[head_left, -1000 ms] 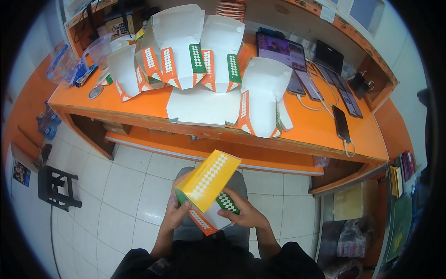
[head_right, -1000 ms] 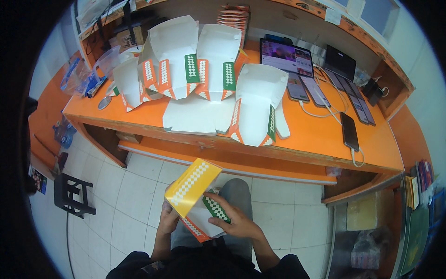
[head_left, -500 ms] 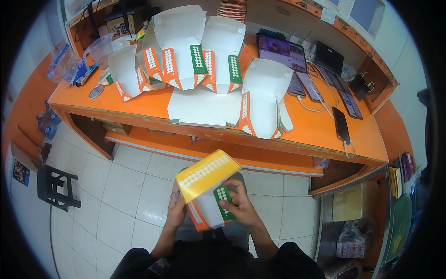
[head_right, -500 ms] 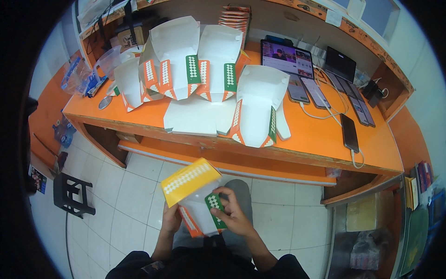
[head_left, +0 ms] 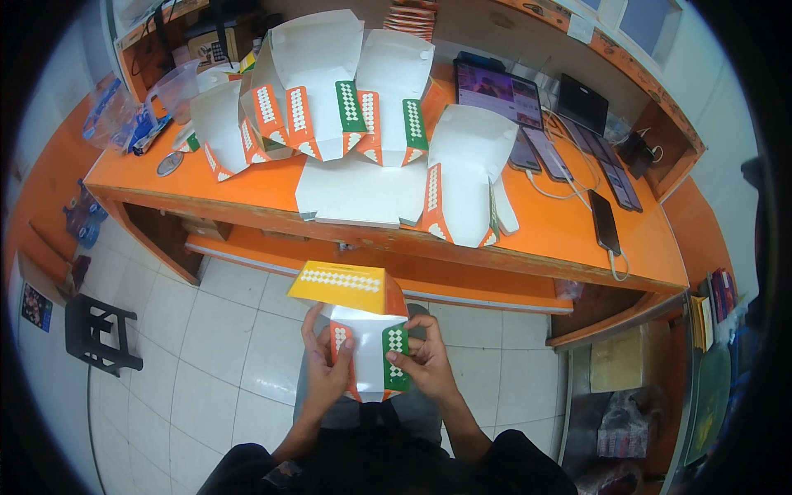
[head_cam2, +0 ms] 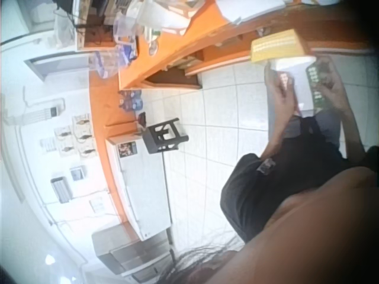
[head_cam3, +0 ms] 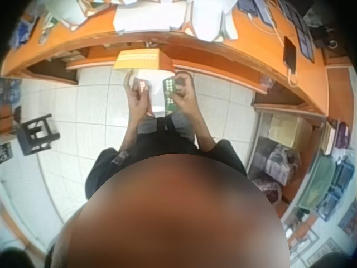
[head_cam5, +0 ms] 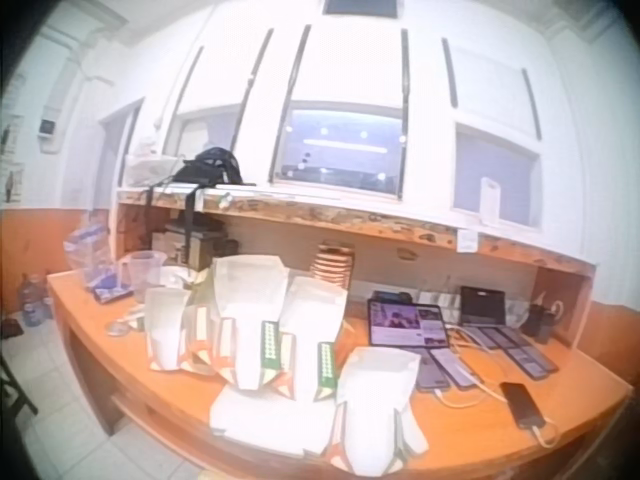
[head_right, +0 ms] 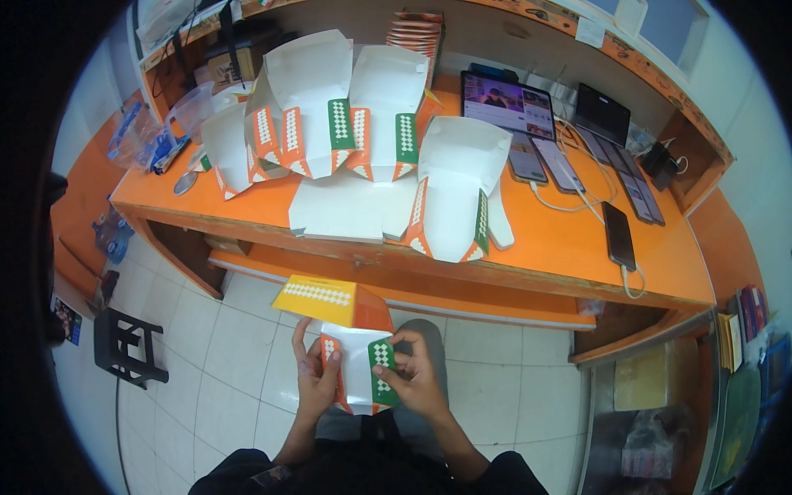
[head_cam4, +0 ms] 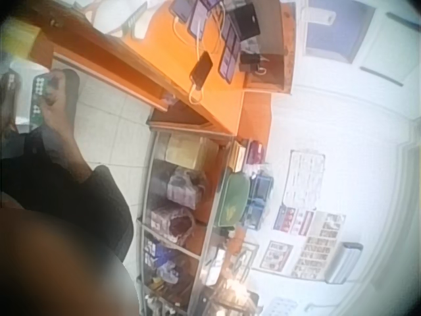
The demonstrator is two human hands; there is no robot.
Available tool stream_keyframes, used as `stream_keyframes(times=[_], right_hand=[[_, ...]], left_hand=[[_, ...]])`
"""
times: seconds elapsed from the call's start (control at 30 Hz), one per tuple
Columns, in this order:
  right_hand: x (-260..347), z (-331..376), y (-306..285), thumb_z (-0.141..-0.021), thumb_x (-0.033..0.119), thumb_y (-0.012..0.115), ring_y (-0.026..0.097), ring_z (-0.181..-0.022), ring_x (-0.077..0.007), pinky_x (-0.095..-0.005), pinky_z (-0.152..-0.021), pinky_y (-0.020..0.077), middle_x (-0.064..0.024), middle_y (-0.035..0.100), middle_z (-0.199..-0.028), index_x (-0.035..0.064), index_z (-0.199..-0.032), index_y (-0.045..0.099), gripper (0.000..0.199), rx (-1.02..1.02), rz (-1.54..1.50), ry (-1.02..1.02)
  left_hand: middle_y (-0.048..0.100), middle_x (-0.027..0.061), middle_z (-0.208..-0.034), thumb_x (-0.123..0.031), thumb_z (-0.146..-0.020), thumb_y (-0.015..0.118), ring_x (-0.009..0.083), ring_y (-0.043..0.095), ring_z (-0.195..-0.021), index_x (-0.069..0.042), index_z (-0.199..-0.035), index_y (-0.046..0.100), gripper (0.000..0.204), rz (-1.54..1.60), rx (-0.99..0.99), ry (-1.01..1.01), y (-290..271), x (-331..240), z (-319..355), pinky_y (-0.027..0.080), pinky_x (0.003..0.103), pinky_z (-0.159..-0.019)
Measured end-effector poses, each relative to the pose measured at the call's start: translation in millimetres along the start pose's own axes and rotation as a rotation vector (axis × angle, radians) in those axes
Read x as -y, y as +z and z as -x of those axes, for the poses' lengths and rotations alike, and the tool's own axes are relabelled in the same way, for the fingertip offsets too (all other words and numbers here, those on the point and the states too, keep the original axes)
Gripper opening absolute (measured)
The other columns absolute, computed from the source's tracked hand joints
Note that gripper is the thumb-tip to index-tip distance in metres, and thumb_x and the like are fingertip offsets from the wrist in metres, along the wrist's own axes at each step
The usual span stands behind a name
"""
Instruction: The person folds flat cardboard pieces into small rectangular boxes by hand, aligning edges and tucking flaps to form the shape. They repeat the process for multiple units and stack the finished boxes on the table.
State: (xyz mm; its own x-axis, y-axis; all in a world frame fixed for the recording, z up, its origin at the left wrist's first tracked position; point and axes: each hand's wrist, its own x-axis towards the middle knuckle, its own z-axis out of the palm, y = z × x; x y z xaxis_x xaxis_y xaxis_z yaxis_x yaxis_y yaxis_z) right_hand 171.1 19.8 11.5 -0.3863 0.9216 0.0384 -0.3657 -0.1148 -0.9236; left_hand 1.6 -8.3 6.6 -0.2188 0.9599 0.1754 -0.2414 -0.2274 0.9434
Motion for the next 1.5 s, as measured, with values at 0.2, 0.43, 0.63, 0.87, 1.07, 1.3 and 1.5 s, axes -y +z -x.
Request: stream_keyframes(times=[0.2, 0.43, 0.63, 0.87, 1.07, 1.3, 1.5], right_hand=[[-1, 2, 1, -0.09, -0.004, 0.059, 0.061, -0.096, -0.0128, -0.0267, -0.079, 0.0503, -0.013, 0.066, -0.098, 0.0079, -0.117, 0.032, 0.04, 0.071, 0.069, -0.096], [13, 5, 1, -0.091, -0.001, 0.059, 0.052, -0.071, -0.0058, -0.0194, -0.064, 0.0387, -0.009, 0.065, -0.083, 0.0096, -0.114, 0.032, 0.037, 0.096, 0.192, -0.152], [11, -4, -15, -0.086, -0.002, 0.065, 0.057, -0.079, -0.0102, -0.0223, -0.071, 0.0446, -0.0099, 0.064, -0.09, 0.0035, -0.104, 0.047, 0.026, 0.099, 0.37, -0.252], [4, -17, -14, -0.078, 0.002, 0.073, 0.054, -0.113, -0.0208, -0.0342, -0.097, 0.0392, -0.0152, 0.057, -0.12, 0.0021, -0.119, 0.049, 0.047, -0.21, 0.425, -0.415], [20, -8, -7, -0.072, 0.012, 0.08, 0.04, -0.13, -0.0269, -0.0395, -0.108, 0.0286, -0.0183, 0.041, -0.14, 0.0, -0.141, 0.03, 0.085, -0.001, 0.368, -0.288], [12, -6, -17, -0.063, 0.016, 0.087, 0.035, -0.133, -0.0276, -0.0398, -0.111, 0.0241, -0.016, 0.039, -0.14, 0.0016, -0.146, 0.017, 0.11, 0.029, 0.208, -0.231], [-4, 12, -34, -0.066, 0.015, 0.085, 0.044, -0.124, -0.0252, -0.0395, -0.103, 0.0369, -0.0127, 0.042, -0.134, 0.0034, -0.14, 0.025, 0.096, -0.154, 0.145, -0.174]], left_hand=[[0.061, 0.0171, -0.114, -0.001, -0.09, 0.058, 0.0153, 0.057, -0.107, -0.002, -0.144, 0.026, 0.063, 0.058, 0.027, -0.169, -7, -13, -5, 0.043, 0.03, -0.095], [0.062, 0.0119, -0.108, -0.004, -0.085, 0.068, 0.0164, 0.058, -0.102, 0.0, -0.123, 0.059, 0.039, -0.074, 0.117, -0.179, -18, -7, -6, 0.044, 0.028, -0.092], [0.048, 0.0008, -0.088, -0.004, -0.073, 0.079, 0.0117, 0.048, -0.087, -0.003, -0.089, 0.069, 0.019, -0.31, 0.02, -0.048, -22, -1, 2, 0.041, 0.026, -0.08], [0.037, 0.0019, -0.085, -0.005, -0.062, 0.083, 0.0199, 0.042, -0.09, -0.011, -0.077, 0.07, 0.02, -0.625, -0.133, 0.409, -15, 4, 6, 0.038, 0.031, -0.079], [0.044, 0.0052, -0.087, -0.002, -0.064, 0.079, 0.0273, 0.047, -0.096, -0.015, -0.082, 0.072, 0.023, -0.889, 0.086, 0.597, -14, -17, -2, 0.042, 0.039, -0.085], [0.051, 0.0072, -0.108, -0.001, -0.066, 0.08, 0.0307, 0.048, -0.122, -0.016, -0.105, 0.057, 0.047, -0.416, 0.357, 0.716, 4, -18, -15, 0.035, 0.05, -0.106], [0.052, 0.0124, -0.114, 0.003, -0.07, 0.074, 0.0276, 0.061, -0.107, -0.013, -0.114, 0.05, 0.053, -0.103, 0.666, 0.714, 24, -19, -9, 0.04, 0.045, -0.102]])
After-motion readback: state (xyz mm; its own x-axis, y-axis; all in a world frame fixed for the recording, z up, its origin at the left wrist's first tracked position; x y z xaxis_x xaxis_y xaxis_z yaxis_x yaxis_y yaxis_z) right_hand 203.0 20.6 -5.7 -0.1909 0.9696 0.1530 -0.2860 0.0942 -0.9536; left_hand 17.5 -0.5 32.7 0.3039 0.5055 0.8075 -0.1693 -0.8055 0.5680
